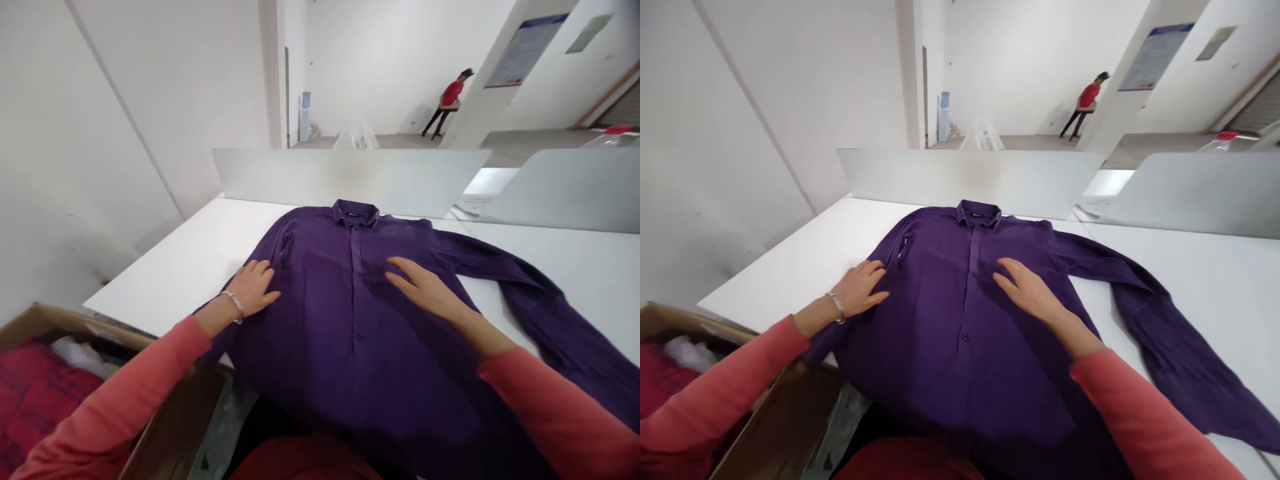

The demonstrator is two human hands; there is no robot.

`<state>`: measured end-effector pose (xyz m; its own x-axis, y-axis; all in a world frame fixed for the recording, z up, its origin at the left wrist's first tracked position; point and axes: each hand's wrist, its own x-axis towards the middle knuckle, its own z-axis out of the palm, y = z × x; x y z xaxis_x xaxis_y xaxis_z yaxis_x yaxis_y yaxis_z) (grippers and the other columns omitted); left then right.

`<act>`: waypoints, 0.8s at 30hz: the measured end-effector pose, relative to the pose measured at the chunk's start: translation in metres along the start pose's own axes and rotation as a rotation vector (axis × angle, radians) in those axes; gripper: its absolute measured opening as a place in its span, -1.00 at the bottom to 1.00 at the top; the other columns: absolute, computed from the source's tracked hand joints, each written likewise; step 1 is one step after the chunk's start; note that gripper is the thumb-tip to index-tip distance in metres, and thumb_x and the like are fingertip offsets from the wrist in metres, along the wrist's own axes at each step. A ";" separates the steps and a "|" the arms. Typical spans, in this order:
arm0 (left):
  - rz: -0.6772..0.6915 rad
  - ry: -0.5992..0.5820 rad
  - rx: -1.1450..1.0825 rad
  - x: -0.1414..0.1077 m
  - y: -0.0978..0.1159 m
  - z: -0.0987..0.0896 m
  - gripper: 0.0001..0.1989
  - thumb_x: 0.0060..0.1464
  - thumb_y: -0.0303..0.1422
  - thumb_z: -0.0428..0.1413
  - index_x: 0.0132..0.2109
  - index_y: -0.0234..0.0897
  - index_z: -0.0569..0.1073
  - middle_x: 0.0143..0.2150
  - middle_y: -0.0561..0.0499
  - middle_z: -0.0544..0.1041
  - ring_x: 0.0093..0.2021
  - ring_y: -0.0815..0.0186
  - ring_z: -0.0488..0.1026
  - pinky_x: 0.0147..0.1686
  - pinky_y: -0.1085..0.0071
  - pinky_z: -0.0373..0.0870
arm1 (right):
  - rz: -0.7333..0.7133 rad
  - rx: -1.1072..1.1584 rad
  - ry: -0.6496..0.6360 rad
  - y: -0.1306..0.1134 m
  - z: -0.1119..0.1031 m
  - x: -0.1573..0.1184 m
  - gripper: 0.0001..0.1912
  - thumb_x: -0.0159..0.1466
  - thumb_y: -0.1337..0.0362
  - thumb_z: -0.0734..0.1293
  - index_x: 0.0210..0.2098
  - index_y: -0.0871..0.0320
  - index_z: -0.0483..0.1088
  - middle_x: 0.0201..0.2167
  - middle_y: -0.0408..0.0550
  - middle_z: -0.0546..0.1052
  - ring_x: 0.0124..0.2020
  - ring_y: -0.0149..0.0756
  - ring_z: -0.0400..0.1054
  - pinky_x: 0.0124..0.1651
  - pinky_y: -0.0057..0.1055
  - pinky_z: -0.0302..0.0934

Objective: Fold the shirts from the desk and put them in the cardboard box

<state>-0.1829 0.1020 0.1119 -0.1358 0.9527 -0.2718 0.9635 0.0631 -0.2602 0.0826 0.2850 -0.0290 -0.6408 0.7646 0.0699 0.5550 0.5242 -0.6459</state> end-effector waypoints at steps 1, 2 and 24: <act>-0.067 -0.048 0.003 -0.014 -0.012 0.002 -0.57 0.02 -0.13 -0.03 -0.03 -0.32 0.29 0.12 -0.14 0.20 0.08 0.10 0.15 0.00 0.18 0.18 | -0.002 0.015 -0.005 0.002 -0.001 -0.016 -0.53 0.17 0.07 0.09 0.00 0.15 0.24 0.03 0.07 0.31 0.06 -0.21 0.18 0.12 -0.28 0.05; -0.123 -0.095 -0.004 -0.028 -0.021 0.006 -0.52 -0.01 -0.10 -0.01 -0.01 -0.33 0.29 0.13 -0.16 0.19 0.08 0.08 0.16 0.00 0.18 0.19 | -0.006 0.026 -0.008 0.004 -0.001 -0.032 -0.52 0.16 0.04 0.09 -0.01 0.13 0.24 0.02 0.08 0.31 0.05 -0.19 0.20 0.11 -0.25 0.07; -0.568 -0.270 0.154 -0.064 -0.096 -0.002 -0.73 0.01 -0.51 -0.15 -0.17 -0.37 0.36 -0.23 -0.20 0.45 -0.20 0.14 0.43 -0.27 0.34 0.33 | 0.017 0.190 0.044 0.004 -0.017 -0.137 -0.51 0.10 -0.14 0.13 -0.16 0.05 0.29 -0.10 0.00 0.41 -0.11 -0.13 0.34 -0.06 -0.18 0.29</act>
<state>-0.2656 0.0354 0.1565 -0.6869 0.6744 -0.2709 0.6834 0.4726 -0.5564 0.1811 0.1887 -0.0285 -0.6056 0.7909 0.0881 0.4527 0.4335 -0.7792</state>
